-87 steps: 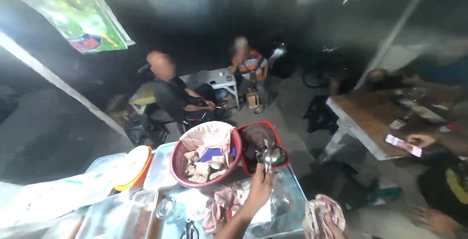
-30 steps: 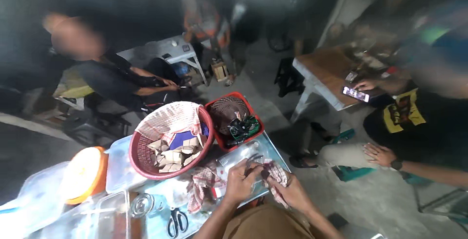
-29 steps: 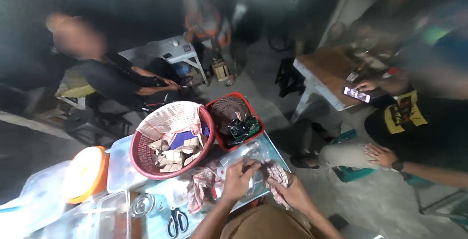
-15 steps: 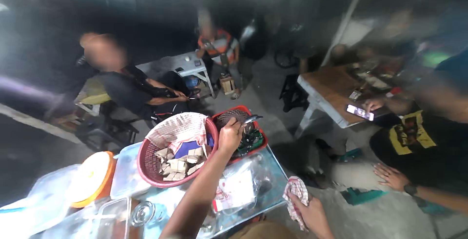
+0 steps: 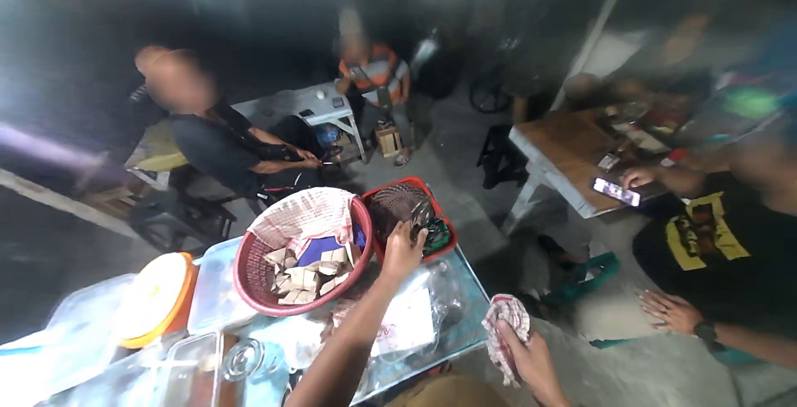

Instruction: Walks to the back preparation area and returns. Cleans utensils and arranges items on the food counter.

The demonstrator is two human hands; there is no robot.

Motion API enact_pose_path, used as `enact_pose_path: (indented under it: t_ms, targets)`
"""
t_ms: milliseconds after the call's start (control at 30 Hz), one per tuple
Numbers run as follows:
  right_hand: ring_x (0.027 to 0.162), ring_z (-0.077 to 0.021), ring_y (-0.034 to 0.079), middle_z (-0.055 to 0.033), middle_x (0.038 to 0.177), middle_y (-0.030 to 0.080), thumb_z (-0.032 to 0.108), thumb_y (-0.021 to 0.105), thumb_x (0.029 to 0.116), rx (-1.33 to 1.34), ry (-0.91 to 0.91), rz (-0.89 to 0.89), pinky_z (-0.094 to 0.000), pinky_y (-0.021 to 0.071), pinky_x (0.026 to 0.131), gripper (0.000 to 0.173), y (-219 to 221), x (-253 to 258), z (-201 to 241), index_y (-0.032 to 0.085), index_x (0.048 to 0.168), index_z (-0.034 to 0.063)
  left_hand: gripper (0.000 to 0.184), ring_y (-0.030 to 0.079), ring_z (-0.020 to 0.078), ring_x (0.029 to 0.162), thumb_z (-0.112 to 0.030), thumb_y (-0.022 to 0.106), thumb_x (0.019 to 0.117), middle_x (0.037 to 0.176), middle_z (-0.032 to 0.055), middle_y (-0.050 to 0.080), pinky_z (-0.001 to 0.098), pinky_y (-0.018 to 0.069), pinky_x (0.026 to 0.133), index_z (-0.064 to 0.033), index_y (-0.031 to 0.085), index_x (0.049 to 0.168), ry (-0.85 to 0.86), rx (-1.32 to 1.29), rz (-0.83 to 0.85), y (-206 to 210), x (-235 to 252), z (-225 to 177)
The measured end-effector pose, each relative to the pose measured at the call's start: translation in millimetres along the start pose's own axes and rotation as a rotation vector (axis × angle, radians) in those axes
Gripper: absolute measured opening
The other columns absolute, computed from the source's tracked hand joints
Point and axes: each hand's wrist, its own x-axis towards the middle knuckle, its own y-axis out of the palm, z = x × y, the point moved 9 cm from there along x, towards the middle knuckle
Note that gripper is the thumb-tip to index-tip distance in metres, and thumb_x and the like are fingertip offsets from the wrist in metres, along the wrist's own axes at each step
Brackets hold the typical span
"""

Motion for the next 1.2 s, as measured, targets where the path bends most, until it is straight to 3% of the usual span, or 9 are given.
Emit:
enact_pose_path:
  t_ms: [100,167,333,433,533,733,1000,1100,1200]
  targets:
    - [0.088,-0.0216,0.075,-0.0135,0.105,0.074,0.035,0.063,0.1011,0.369,0.046,0.042,-0.0397,0.0652,0.079,0.053,11,4,2,0.053,0.139,0.0001,0.04,0.047,0.0093,0.055,-0.027,0.035,0.1097,0.079,0.0007,0.058,0.026,0.0412,0.049,-0.0101,0.064,0.133,-0.133,-0.557,0.035,2,-37,-7]
    - [0.085,-0.0213,0.075,-0.0131,0.1,0.075,0.035,0.063,0.0997,0.584,0.131,0.12,-0.0389,0.0654,0.074,0.049,22,2,9,0.054,0.133,0.0002,0.048,0.039,0.0083,0.049,-0.027,0.025,0.1098,0.073,-0.001,0.052,0.0233,0.0336,0.041,-0.0084,0.064,0.131,-0.192,-0.767,0.123,5,-65,-16]
    - [0.095,-0.019,0.075,-0.0101,0.105,0.076,0.04,0.079,0.0863,0.842,0.035,0.494,-0.0399,0.0631,0.087,0.057,55,-1,59,0.059,0.127,0.0055,0.036,0.056,0.0152,0.057,-0.022,0.033,0.1122,0.075,0.0049,0.057,0.0296,0.0524,0.052,-0.0022,0.06,0.127,-0.161,-0.824,0.232,10,-118,-28]
    - [0.099,-0.0192,0.074,-0.0096,0.11,0.075,0.035,0.078,0.0896,0.908,-0.094,0.561,-0.0408,0.0615,0.092,0.052,72,6,89,0.059,0.129,0.0064,0.027,0.044,0.0097,0.053,-0.021,0.037,0.1114,0.071,0.0006,0.05,0.0239,0.0385,0.047,-0.0043,0.055,0.121,-0.203,-0.808,0.254,17,-142,-30]
    - [0.098,-0.0196,0.073,-0.0094,0.11,0.074,0.023,0.074,0.0946,0.86,-0.184,0.576,-0.0417,0.0617,0.091,0.041,89,8,105,0.059,0.128,0.0055,0.012,0.046,0.0095,0.05,-0.017,0.045,0.1092,0.07,0.0015,0.051,0.0233,0.0409,0.045,-0.0094,0.044,0.118,-0.295,-0.81,0.305,27,-159,-32]
    - [0.092,-0.0284,0.074,-0.0208,0.105,0.072,-0.005,0.079,0.0824,0.702,0.154,0.328,-0.0455,0.0644,0.083,0.051,112,8,77,0.055,0.127,-0.0063,0.009,0.059,0.0137,0.059,-0.014,0.05,0.1072,0.075,0.0048,0.061,0.0276,0.0506,0.053,-0.0052,0.049,0.111,-0.324,-0.549,0.384,34,-174,-14]
    - [0.082,-0.0133,0.076,-0.0055,0.092,0.078,0.025,0.081,0.0898,0.293,-0.194,-0.108,-0.0333,0.0665,0.079,0.033,66,13,100,0.072,0.11,0.0006,0.013,0.058,0.014,0.059,-0.017,0.048,0.1084,0.075,0.0051,0.061,0.0269,0.0487,0.052,-0.0045,0.049,0.113,-0.333,-0.683,0.395,45,-184,-25]
    - [0.079,-0.0118,0.076,-0.0043,0.091,0.078,0.016,0.083,0.0863,0.348,-0.28,-0.267,-0.0305,0.0671,0.075,0.037,46,5,111,0.068,0.114,-0.0025,0.016,0.058,0.0117,0.06,-0.021,0.047,0.109,0.076,0.004,0.061,0.0255,0.0483,0.053,-0.0061,0.048,0.115,-0.333,-0.736,0.483,49,-184,-39]
    - [0.082,-0.0105,0.074,-0.0035,0.095,0.075,0.019,0.066,0.101,0.574,-0.168,-0.228,-0.0295,0.0647,0.076,0.034,55,4,106,0.057,0.128,0.0007,0.024,0.06,0.0131,0.064,-0.022,0.049,0.1086,0.083,0.0063,0.063,0.0283,0.0518,0.057,-0.0047,0.049,0.125,-0.307,-0.733,0.514,63,-175,-52]
